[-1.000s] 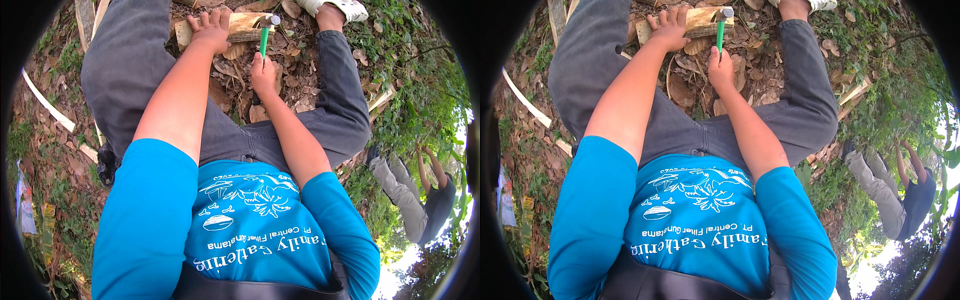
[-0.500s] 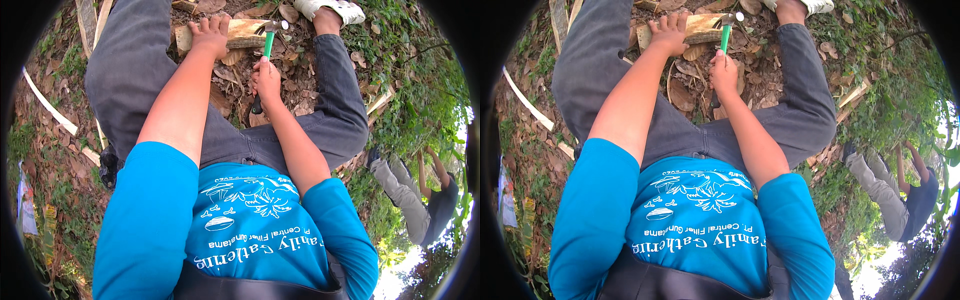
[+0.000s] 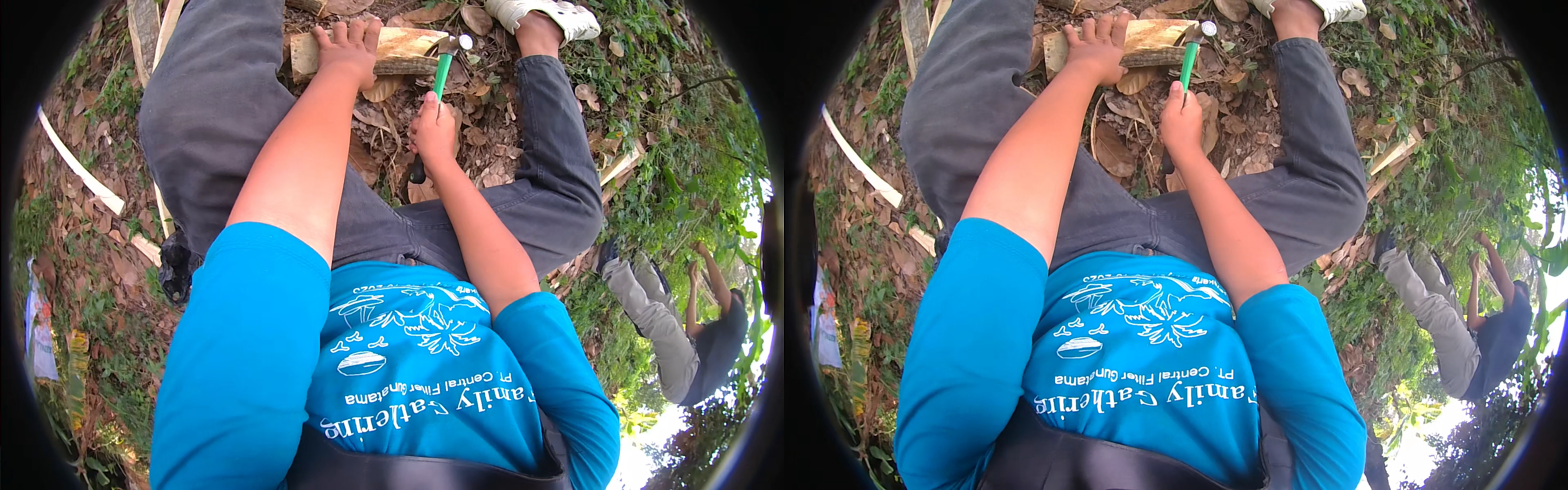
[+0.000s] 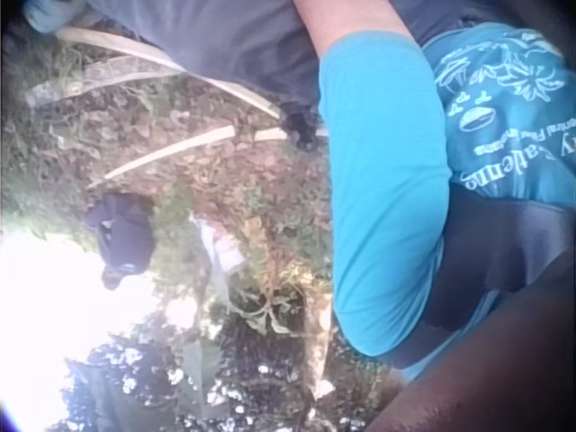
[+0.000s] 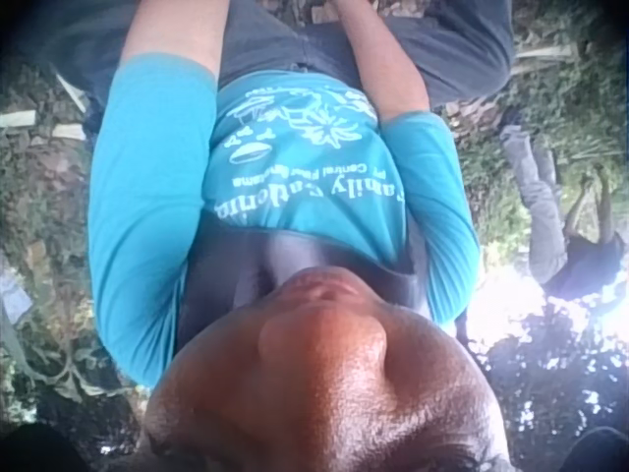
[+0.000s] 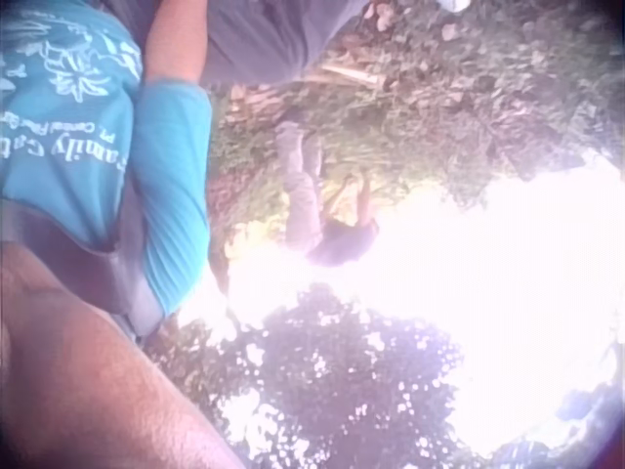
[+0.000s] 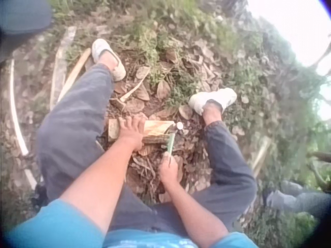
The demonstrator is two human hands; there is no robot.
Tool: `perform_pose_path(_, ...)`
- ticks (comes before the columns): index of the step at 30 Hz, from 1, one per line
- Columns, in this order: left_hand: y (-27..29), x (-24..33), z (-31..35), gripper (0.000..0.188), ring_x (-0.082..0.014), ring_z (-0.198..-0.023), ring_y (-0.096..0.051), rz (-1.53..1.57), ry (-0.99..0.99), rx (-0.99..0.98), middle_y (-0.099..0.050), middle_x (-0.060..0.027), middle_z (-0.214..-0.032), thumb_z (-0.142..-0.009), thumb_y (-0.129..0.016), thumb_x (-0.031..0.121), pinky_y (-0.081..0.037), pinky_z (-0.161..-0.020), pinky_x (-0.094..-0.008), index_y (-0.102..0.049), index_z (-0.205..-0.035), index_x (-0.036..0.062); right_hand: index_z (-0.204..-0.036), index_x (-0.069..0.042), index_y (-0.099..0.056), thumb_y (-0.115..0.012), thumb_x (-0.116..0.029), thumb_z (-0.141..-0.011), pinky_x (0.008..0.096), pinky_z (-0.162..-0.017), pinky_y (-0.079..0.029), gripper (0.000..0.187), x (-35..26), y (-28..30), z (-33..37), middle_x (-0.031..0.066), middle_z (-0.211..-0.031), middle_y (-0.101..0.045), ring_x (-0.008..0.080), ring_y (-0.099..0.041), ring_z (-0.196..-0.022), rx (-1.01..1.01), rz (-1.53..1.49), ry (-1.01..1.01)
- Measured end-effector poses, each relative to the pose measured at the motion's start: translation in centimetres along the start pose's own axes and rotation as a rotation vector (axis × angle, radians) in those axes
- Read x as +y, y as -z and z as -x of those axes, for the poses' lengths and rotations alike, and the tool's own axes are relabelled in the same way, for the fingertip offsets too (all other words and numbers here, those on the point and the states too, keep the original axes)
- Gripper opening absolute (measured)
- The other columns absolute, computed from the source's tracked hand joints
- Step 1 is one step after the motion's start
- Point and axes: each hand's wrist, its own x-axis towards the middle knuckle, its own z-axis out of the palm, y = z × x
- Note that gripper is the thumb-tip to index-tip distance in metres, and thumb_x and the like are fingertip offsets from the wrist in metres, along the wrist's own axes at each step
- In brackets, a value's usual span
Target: The person sits on the ground and uses a hammer and a chisel to carve a rectangular piece of wood. They repeatedly strike the chisel to remove wood shavings and shape the block, occasionally adjusting the wood's position.
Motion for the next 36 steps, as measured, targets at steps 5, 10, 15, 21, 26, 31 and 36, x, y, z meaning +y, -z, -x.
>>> perform_pose_path(5, 0.4, 0.4, -0.4, 0.106, -0.0399, -0.149, -0.018, 0.012, -0.026, 0.018, -0.016, -0.0128, -0.166, -0.089, -0.071, 0.039, -0.012, -0.115, -0.0713, 0.003, -0.162, 0.0194, -0.082, -0.009, -0.047, -0.048, -0.041, -0.107, 0.0258, -0.041, -0.036, 0.041, -5.0, 1.1, 0.4, -0.0020, -0.057, -0.046, 0.0078, -0.043, -0.044, -0.008, -0.273, 0.122)
perform_pose_path(10, -0.7, -0.2, -0.3, 0.112, -0.0383, -0.150, -0.019, 0.057, -0.014, 0.091, -0.021, -0.0114, -0.165, -0.078, -0.075, 0.027, -0.012, -0.114, -0.0727, -0.003, -0.163, 0.0191, -0.086, -0.003, -0.053, -0.047, -0.040, -0.107, 0.0348, -0.052, -0.043, 0.043, -6.0, 0.7, -2.1, 0.0071, -0.063, -0.053, 0.0167, -0.052, -0.053, 0.011, -0.065, 0.238)
perform_pose_path(15, 0.8, -0.5, -0.6, 0.108, -0.0388, -0.147, -0.021, -0.044, -0.042, 0.033, -0.022, -0.0132, -0.163, -0.087, -0.074, 0.041, -0.015, -0.112, -0.0730, 0.001, -0.162, 0.0182, -0.087, -0.001, -0.054, -0.046, -0.043, -0.106, 0.0402, -0.057, -0.045, 0.047, 1.2, 0.5, 0.5, 0.0105, -0.065, -0.056, 0.0218, -0.056, -0.058, 0.019, 0.152, 0.016)
perform_pose_path(21, 1.0, -0.4, 0.0, 0.108, -0.0375, -0.147, -0.022, 0.012, -0.068, 0.020, -0.023, -0.0133, -0.162, -0.087, -0.073, 0.039, -0.015, -0.113, -0.0722, 0.002, -0.162, 0.0176, -0.086, -0.011, -0.043, -0.043, -0.047, -0.107, 0.0267, -0.042, -0.038, 0.042, -5.2, 1.3, 2.6, -0.0010, -0.061, -0.046, 0.0086, -0.043, -0.046, -0.128, -0.107, -0.265)
perform_pose_path(26, 1.1, -0.1, 0.3, 0.108, -0.0381, -0.147, -0.022, 0.017, -0.049, 0.003, -0.022, -0.0131, -0.163, -0.087, -0.073, 0.038, -0.015, -0.113, -0.0724, 0.002, -0.162, 0.0170, -0.090, -0.012, -0.042, -0.039, -0.046, -0.108, 0.0259, -0.040, -0.031, 0.039, -8.3, 4.4, 2.9, -0.0049, -0.060, -0.031, 0.0074, -0.031, -0.044, -0.251, -0.348, -0.422)
perform_pose_path(31, 0.6, -0.1, -0.2, 0.109, -0.0381, -0.148, -0.021, 0.037, -0.038, 0.019, -0.021, -0.0134, -0.164, -0.087, -0.073, 0.038, -0.016, -0.112, -0.0724, 0.003, -0.162, 0.0167, -0.090, -0.011, -0.045, -0.040, -0.045, -0.108, 0.0248, -0.038, -0.031, 0.039, -8.5, 5.9, 9.5, -0.0041, -0.060, -0.035, 0.0064, -0.034, -0.044, -0.291, -0.246, -0.449)
perform_pose_path(36, 0.2, -0.5, -0.6, 0.108, -0.0386, -0.148, -0.021, 0.015, -0.041, 0.031, -0.021, -0.0134, -0.164, -0.088, -0.072, 0.041, -0.016, -0.112, -0.0734, 0.002, -0.162, 0.0167, -0.088, -0.008, -0.047, -0.042, -0.043, -0.108, 0.0269, -0.040, -0.035, 0.041, -8.8, 3.1, 4.2, -0.0017, -0.061, -0.043, 0.0082, -0.040, -0.045, -0.118, -0.262, -0.007)
